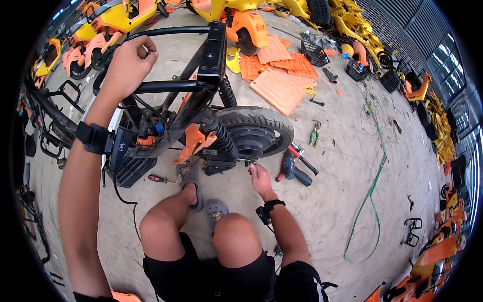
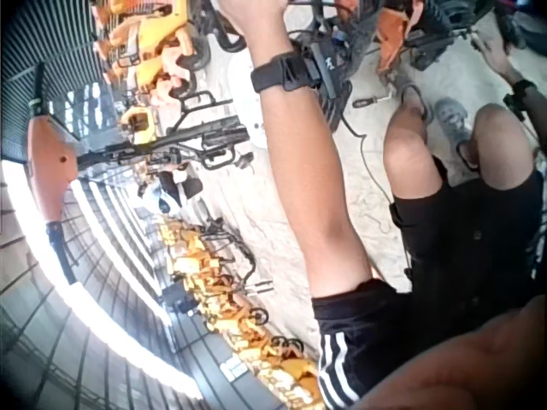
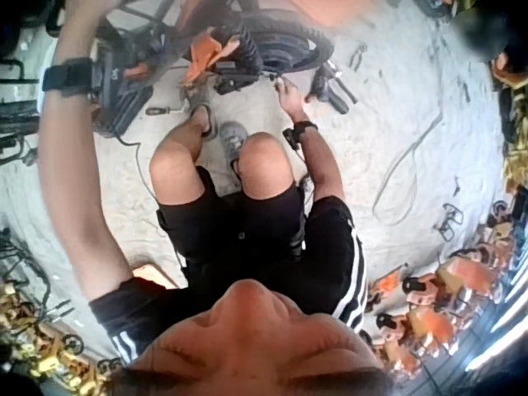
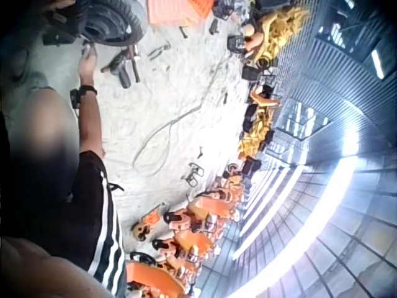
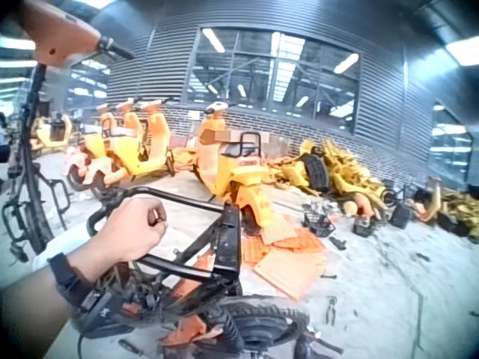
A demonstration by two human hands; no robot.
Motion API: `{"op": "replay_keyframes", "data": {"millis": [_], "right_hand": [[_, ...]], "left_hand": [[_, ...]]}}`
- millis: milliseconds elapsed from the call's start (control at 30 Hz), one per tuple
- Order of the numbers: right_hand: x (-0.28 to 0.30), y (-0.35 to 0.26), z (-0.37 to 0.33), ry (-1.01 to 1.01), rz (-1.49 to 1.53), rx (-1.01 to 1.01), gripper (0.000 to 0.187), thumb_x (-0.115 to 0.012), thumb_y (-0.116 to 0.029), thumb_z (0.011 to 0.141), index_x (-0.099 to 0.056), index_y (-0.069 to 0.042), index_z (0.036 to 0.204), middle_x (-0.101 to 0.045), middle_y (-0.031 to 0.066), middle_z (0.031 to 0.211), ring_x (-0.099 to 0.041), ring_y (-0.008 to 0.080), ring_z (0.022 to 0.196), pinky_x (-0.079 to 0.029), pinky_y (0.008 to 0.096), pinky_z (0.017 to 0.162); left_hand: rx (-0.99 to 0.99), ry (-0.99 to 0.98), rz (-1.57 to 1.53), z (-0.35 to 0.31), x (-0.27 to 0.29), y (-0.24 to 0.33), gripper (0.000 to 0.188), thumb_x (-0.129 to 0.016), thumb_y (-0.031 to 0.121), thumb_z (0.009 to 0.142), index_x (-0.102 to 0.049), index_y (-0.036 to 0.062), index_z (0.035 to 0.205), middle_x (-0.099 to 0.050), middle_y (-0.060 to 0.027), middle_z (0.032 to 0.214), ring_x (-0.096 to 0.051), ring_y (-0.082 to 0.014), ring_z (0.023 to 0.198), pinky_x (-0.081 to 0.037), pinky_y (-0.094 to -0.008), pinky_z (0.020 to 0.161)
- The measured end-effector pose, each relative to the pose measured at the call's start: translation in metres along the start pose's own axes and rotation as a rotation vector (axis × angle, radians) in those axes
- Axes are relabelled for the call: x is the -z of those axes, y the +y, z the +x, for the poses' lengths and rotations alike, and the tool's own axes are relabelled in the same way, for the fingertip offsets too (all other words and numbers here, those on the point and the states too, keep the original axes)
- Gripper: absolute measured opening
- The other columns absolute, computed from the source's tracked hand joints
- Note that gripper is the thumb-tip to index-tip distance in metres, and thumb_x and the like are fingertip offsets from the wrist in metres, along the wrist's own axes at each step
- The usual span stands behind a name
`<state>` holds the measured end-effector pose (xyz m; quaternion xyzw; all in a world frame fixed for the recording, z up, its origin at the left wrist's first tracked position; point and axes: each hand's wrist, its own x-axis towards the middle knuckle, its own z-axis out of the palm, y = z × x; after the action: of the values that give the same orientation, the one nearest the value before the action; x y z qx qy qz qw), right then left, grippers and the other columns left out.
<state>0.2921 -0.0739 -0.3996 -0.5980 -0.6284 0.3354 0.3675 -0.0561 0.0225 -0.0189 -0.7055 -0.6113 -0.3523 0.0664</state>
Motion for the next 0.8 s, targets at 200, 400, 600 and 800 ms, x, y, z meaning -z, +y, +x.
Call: {"op": "replay_keyframes", "data": {"millis": [200,400,600,800], "right_hand": [[-0.043,0.010,-0.008,0.180,0.291,-0.042,0.040,-0.036,-0.034,0.105,-0.053,0.001,0.095,-0.062,0.0160,0.087,-0.059,0.0263,0.085,-0.046,0.0360,0.082],[-0.032,-0.002,-0.016,0.180,0.194,-0.161,0.031,-0.043,-0.028,0.104,-0.056,0.000,0.104,-0.065,0.0169,0.094,-0.063,0.0280,0.086,-0.047,0.0372,0.082],[-0.017,0.006,-0.023,0.140,0.018,-0.030,0.025,-0.051,-0.024,0.100,-0.059,-0.001,0.108,-0.066,0.0200,0.102,-0.064,0.0370,0.095,-0.050,0.0418,0.082],[-0.022,-0.002,-0.023,0.236,-0.197,-0.058,0.021,-0.053,-0.022,0.098,-0.056,-0.004,0.108,-0.066,0.0219,0.099,-0.062,0.0416,0.092,-0.049,0.0475,0.078]], "left_hand": [[0.078,-0.105,-0.038,0.005,0.005,0.010,0.021,-0.062,0.020,0.080,-0.066,0.0013,0.088,-0.061,-0.0136,0.065,-0.062,-0.0297,0.066,-0.048,-0.0392,0.065],[0.095,-0.084,-0.012,0.002,0.005,0.006,0.020,-0.063,0.019,0.083,-0.063,-0.0007,0.089,-0.060,-0.0077,0.060,-0.055,-0.0148,0.055,-0.041,-0.0315,0.056],[0.117,-0.111,-0.023,0.009,0.001,0.002,0.021,-0.063,0.020,0.085,-0.065,0.0003,0.093,-0.065,-0.0099,0.068,-0.061,-0.0194,0.062,-0.047,-0.0338,0.064],[0.121,-0.052,-0.051,0.006,0.001,0.003,0.022,-0.063,0.023,0.083,-0.068,0.0030,0.092,-0.064,-0.0117,0.067,-0.064,-0.0282,0.067,-0.048,-0.0389,0.066]]}}
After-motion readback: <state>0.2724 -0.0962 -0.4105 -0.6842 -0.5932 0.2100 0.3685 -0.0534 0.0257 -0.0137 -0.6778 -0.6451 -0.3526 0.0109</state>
